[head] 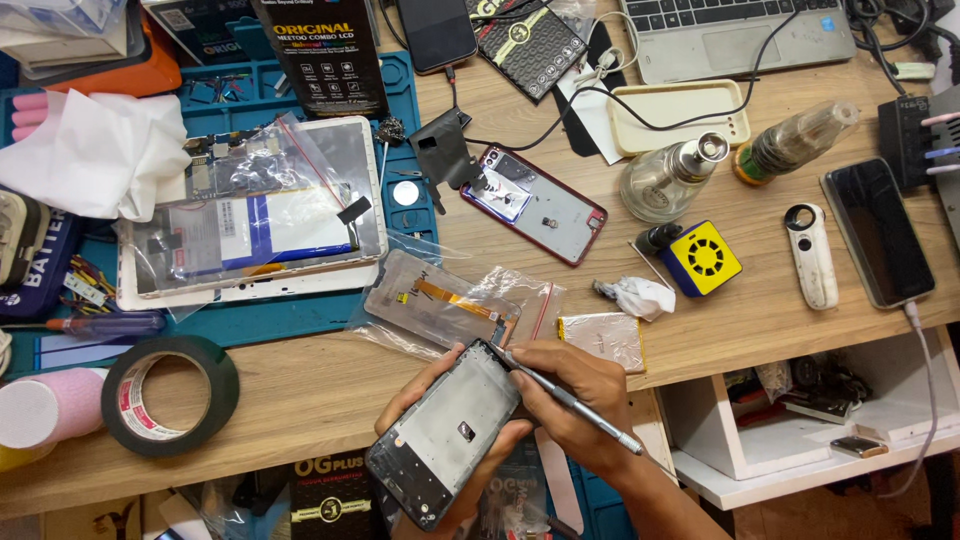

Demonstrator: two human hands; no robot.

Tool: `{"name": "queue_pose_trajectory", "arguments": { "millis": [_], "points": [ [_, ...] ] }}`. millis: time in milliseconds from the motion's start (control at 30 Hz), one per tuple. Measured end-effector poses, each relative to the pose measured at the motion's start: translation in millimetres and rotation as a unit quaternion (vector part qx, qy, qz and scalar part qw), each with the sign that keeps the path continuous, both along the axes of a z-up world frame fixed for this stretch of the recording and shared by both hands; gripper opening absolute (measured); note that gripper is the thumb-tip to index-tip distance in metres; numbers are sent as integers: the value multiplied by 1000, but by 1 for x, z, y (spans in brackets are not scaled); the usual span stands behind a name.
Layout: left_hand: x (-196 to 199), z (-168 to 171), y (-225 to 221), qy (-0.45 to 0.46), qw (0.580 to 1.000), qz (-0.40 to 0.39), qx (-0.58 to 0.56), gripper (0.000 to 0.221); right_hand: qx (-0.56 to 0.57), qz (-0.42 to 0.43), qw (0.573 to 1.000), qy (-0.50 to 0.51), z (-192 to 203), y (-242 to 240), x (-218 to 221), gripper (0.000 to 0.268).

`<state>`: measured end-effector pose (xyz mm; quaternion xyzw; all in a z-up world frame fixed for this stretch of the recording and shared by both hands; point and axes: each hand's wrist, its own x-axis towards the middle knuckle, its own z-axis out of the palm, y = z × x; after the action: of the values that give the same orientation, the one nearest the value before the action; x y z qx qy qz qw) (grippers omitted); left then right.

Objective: The person holds a disassembled smartphone chassis and uses a metal spudger to carefully pry and separate the screen assembly from the frame. The person works along the edges of the device, applying pressure to release adhesive or clips while keeping the phone steady with the other hand.

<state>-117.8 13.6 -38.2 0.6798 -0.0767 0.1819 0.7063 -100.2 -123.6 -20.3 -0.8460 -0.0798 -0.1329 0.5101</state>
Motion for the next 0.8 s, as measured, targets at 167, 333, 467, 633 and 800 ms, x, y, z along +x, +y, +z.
{"name": "queue_pose_trajectory", "arguments": {
  "millis": [167, 333, 467, 633, 800],
  "points": [
    [-3, -3, -2, 31, 999, 21, 31, 81, -10, -6, 1000, -2, -7, -1, -3, 14],
    [-7, 2, 2, 54, 993, 30, 99, 83, 2, -5, 1000, -17, -8, -2, -6, 13],
    [-8, 11, 2, 52, 997, 32, -37, 79, 40, -41, 998, 24, -7, -5, -7, 25],
    [-8, 5, 15, 20, 991, 7, -134, 73, -169, 33, 980, -100, -1, -6, 18, 32],
    [-5, 0, 16, -1, 991, 64, -113, 70, -366, 76, 922, -99, -7, 5, 35, 41]
  ]
}}
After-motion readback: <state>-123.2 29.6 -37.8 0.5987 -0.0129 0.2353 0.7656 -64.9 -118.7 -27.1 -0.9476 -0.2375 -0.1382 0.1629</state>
